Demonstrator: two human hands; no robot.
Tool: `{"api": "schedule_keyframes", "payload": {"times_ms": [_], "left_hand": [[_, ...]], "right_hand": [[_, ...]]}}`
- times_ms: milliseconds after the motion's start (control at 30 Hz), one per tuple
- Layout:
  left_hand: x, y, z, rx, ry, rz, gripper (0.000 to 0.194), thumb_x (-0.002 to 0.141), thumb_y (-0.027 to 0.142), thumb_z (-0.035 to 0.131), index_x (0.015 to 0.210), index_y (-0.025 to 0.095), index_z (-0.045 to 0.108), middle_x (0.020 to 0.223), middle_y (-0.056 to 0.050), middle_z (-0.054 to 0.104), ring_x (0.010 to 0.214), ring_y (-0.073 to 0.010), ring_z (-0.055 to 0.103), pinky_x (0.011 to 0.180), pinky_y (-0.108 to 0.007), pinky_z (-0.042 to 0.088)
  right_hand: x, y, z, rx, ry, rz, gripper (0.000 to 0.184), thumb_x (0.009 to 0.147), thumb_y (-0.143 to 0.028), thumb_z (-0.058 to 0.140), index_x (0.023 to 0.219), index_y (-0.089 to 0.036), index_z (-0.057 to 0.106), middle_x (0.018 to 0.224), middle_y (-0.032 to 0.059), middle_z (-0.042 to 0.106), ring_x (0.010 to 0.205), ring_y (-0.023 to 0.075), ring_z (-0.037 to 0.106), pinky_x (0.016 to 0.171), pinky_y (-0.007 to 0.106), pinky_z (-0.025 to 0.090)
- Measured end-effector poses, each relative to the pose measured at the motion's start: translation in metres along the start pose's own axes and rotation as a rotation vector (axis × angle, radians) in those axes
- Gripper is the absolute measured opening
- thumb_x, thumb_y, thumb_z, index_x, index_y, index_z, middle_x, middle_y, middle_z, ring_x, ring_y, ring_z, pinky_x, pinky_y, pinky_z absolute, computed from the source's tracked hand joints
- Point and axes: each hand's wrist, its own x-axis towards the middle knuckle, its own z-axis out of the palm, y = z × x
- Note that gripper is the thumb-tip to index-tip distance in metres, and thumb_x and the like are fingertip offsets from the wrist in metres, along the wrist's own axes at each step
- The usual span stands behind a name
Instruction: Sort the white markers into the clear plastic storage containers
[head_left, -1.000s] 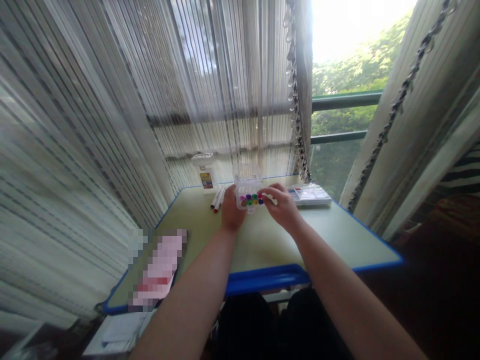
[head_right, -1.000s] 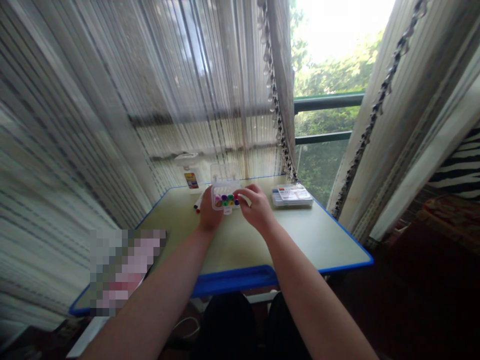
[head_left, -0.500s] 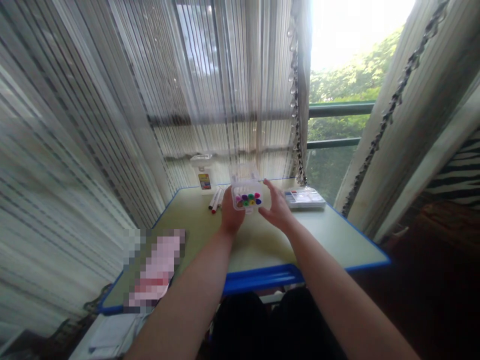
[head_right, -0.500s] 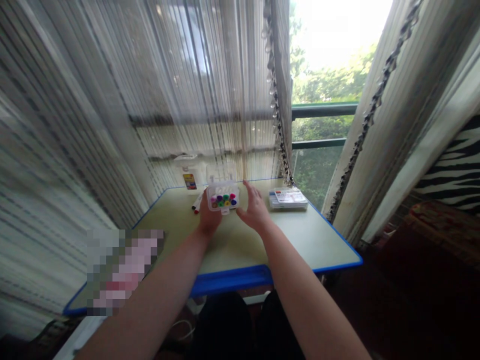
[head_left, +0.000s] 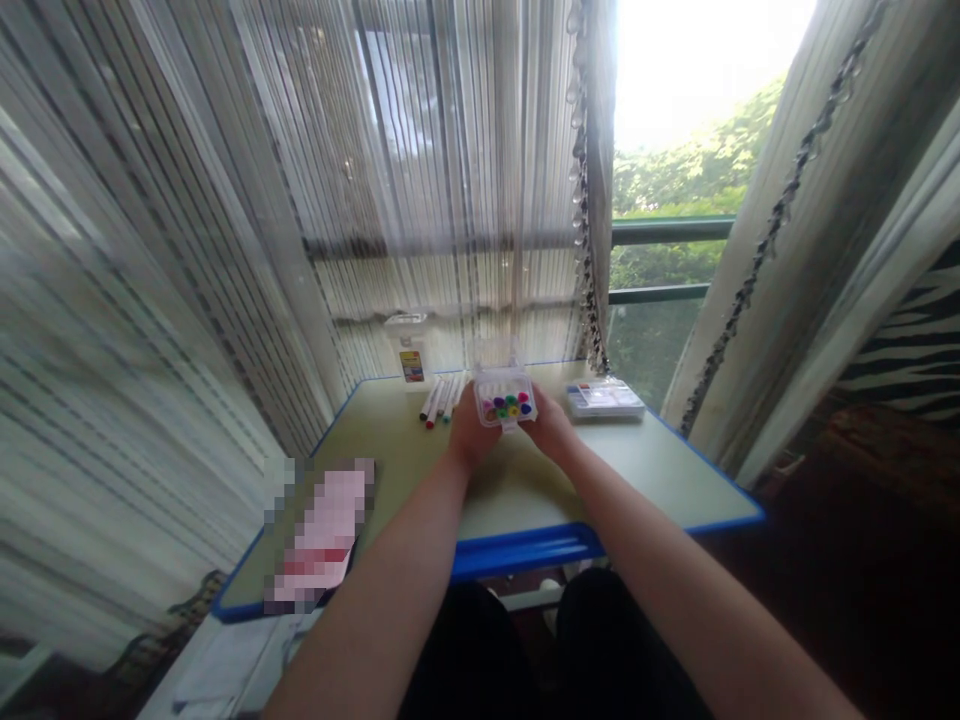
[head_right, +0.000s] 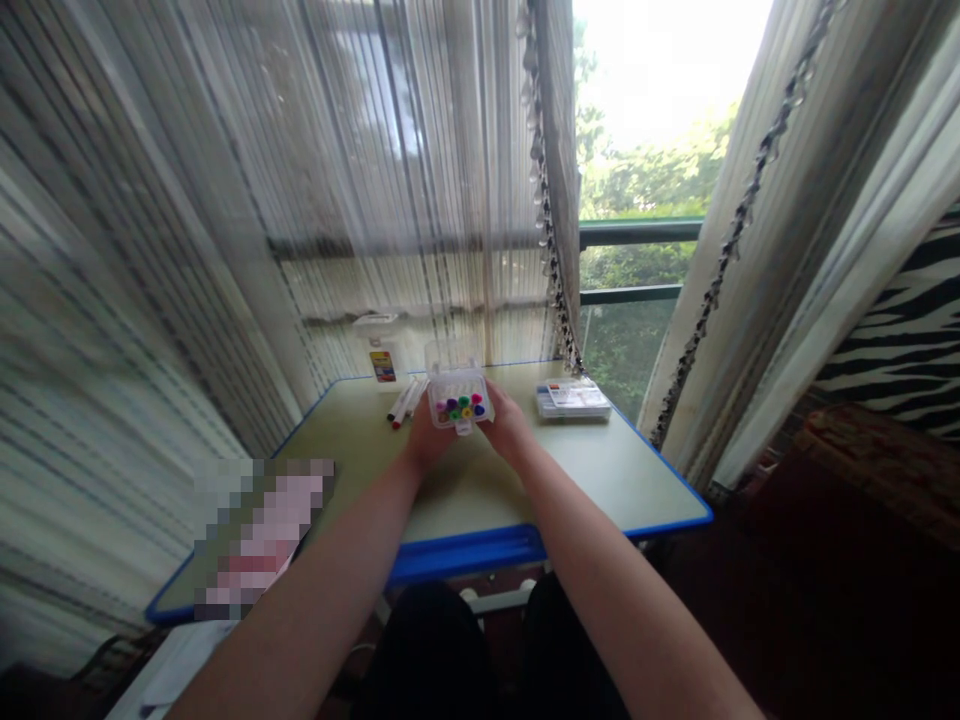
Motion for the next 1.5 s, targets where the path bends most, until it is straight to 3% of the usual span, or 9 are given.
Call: {"api": "schedule_keyframes", "payload": {"times_ms": [133,267,367,500,633,1033,1167,1267,1500], "left_hand": [[0.003,-0.01,-0.004,0.06,0.018,0.087,0.024,0.07,0.019,0.059,0.092,0.014,0.054,0.091,-0.01,0.061,0.089,-0.0234,0.06,0.079,-0.035,0.051],[0.008,-0.022,-0.007,0.102,0.105,0.046,0.024,0.069,0.014,0.057,0.092,0.015,0.052,0.091,-0.011,0.061,0.089,-0.0244,0.06,0.08,-0.039,0.051],[0.01,-0.026,-0.008,0.145,0.14,-0.021,0.022,0.069,0.013,0.055,0.091,0.016,0.052,0.091,-0.012,0.062,0.091,-0.0269,0.06,0.08,-0.043,0.051],[0.011,-0.026,-0.008,0.177,0.153,-0.135,0.027,0.066,0.011,0.055,0.093,0.017,0.053,0.092,-0.011,0.062,0.091,-0.0287,0.061,0.078,-0.043,0.051],[0.009,-0.023,-0.008,0.165,0.135,-0.168,0.03,0.066,0.012,0.058,0.095,0.018,0.053,0.093,-0.01,0.063,0.093,-0.03,0.061,0.078,-0.043,0.051],[0.002,-0.016,-0.002,0.073,0.065,-0.018,0.025,0.073,0.013,0.054,0.097,0.017,0.05,0.102,-0.011,0.059,0.103,-0.0249,0.057,0.087,-0.04,0.048],[0.001,-0.011,-0.001,0.051,0.062,-0.014,0.028,0.072,0.016,0.057,0.099,0.021,0.049,0.102,-0.009,0.06,0.104,-0.0238,0.056,0.088,-0.039,0.048],[-0.001,-0.007,-0.002,0.071,0.064,-0.127,0.024,0.075,0.018,0.054,0.099,0.021,0.05,0.099,-0.009,0.061,0.097,-0.0236,0.06,0.082,-0.037,0.051],[-0.003,-0.002,-0.006,0.14,0.061,-0.295,0.028,0.078,0.029,0.056,0.103,0.019,0.05,0.101,-0.011,0.063,0.095,-0.0266,0.062,0.073,-0.035,0.05]], "right_hand": [[0.001,0.012,0.01,-0.239,-0.14,0.132,0.06,0.081,-0.02,0.049,0.139,-0.017,0.036,0.138,0.0127,0.046,0.127,0.0244,0.042,0.103,0.041,0.035],[0.001,0.016,0.019,-0.359,-0.351,0.155,0.047,0.088,-0.033,0.044,0.133,-0.021,0.046,0.143,0.0084,0.041,0.136,0.0246,0.027,0.11,0.042,0.024],[0.001,0.009,0.018,-0.455,-0.499,0.151,0.043,0.092,-0.041,0.037,0.131,-0.026,0.049,0.142,0.0037,0.042,0.134,0.024,0.03,0.108,0.04,0.025],[0.001,0.0,0.011,-0.542,-0.442,0.207,0.043,0.088,-0.036,0.045,0.126,-0.017,0.053,0.128,0.0113,0.053,0.121,0.0252,0.042,0.1,0.035,0.033],[0.001,0.0,0.007,-0.594,-0.417,0.23,0.042,0.084,-0.028,0.048,0.125,-0.021,0.054,0.123,0.0123,0.056,0.114,0.026,0.045,0.094,0.035,0.036],[0.002,-0.006,-0.007,-0.718,-0.342,0.353,0.028,0.084,-0.037,0.048,0.091,-0.02,0.07,0.1,0.0143,0.063,0.1,0.0279,0.054,0.082,0.036,0.041],[0.0,-0.007,-0.01,-0.728,-0.371,0.428,0.028,0.082,-0.032,0.048,0.1,-0.021,0.066,0.101,0.0135,0.064,0.095,0.0261,0.059,0.076,0.034,0.043],[0.0,-0.007,-0.011,-0.702,-0.401,0.456,0.034,0.081,-0.031,0.048,0.111,-0.022,0.06,0.103,0.0129,0.066,0.093,0.0264,0.062,0.072,0.034,0.045],[-0.001,-0.005,-0.009,-0.669,-0.397,0.497,0.039,0.081,-0.036,0.046,0.115,-0.025,0.062,0.105,0.0114,0.068,0.094,0.0273,0.063,0.071,0.035,0.046]]}}
